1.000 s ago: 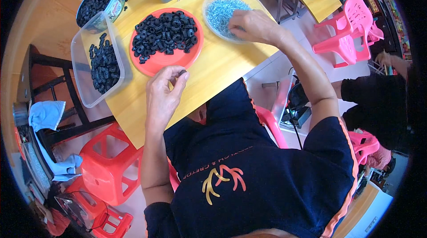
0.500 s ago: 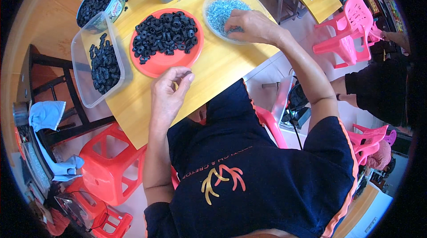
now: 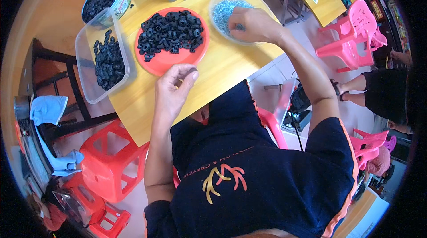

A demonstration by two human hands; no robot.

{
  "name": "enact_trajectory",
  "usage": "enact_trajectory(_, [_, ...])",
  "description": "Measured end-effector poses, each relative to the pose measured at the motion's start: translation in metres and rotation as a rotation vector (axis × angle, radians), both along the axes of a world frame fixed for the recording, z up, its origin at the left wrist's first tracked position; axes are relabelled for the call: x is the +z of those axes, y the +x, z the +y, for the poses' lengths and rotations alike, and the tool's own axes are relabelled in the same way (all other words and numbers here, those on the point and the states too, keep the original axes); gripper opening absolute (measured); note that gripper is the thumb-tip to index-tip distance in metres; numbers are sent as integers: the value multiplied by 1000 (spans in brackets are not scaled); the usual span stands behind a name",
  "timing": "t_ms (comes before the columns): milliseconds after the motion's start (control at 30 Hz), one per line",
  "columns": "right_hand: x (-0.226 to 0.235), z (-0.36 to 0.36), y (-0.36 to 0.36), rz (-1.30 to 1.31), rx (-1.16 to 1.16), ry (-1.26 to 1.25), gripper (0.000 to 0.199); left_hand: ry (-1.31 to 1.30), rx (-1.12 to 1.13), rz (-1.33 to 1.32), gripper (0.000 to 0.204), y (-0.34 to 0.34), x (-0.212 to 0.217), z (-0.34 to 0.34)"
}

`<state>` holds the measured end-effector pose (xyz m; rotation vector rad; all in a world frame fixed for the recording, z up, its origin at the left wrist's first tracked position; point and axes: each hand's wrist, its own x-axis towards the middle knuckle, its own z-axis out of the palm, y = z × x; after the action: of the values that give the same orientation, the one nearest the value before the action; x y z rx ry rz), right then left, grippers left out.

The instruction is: Assembling black plastic components by manually inserting small blue beads into designated slots.

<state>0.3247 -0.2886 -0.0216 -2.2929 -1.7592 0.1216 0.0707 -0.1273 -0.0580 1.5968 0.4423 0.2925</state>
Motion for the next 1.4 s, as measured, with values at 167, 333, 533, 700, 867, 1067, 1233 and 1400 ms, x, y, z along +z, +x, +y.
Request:
enact_trajectory(167, [1,-5,0,203,-128,215,14,-175,-15,-54,16,-3,11,2])
enact_trajectory(333, [-2,-7,-4,327,-320,238,17,-287,-41,-74,15,-3,14,3])
enact_trajectory(533, [-20,-11,0,495,-330,372,28,-267,1,-131,16,-3,17,-4])
enact_trajectory(700, [-3,-9,-17,915,-406,402,25,-230,8,-131,20,-2,22,-8])
enact_trajectory(867, [6,-1,-63,1276,-333,456,19,-209,-3,-163,21,1,25,-14])
enact_trajectory(1067, [9,9,-103,1544,-265,513,18,-61,68,-200,20,1,30,-21])
enact_trajectory(1233, [1,12,-119,1717,-253,599,19,-385,52,-295,17,0,26,-16])
enact_trajectory(1400, [-4,20,-130,1792,-180,706,20,-750,104,-410,16,-2,17,-19])
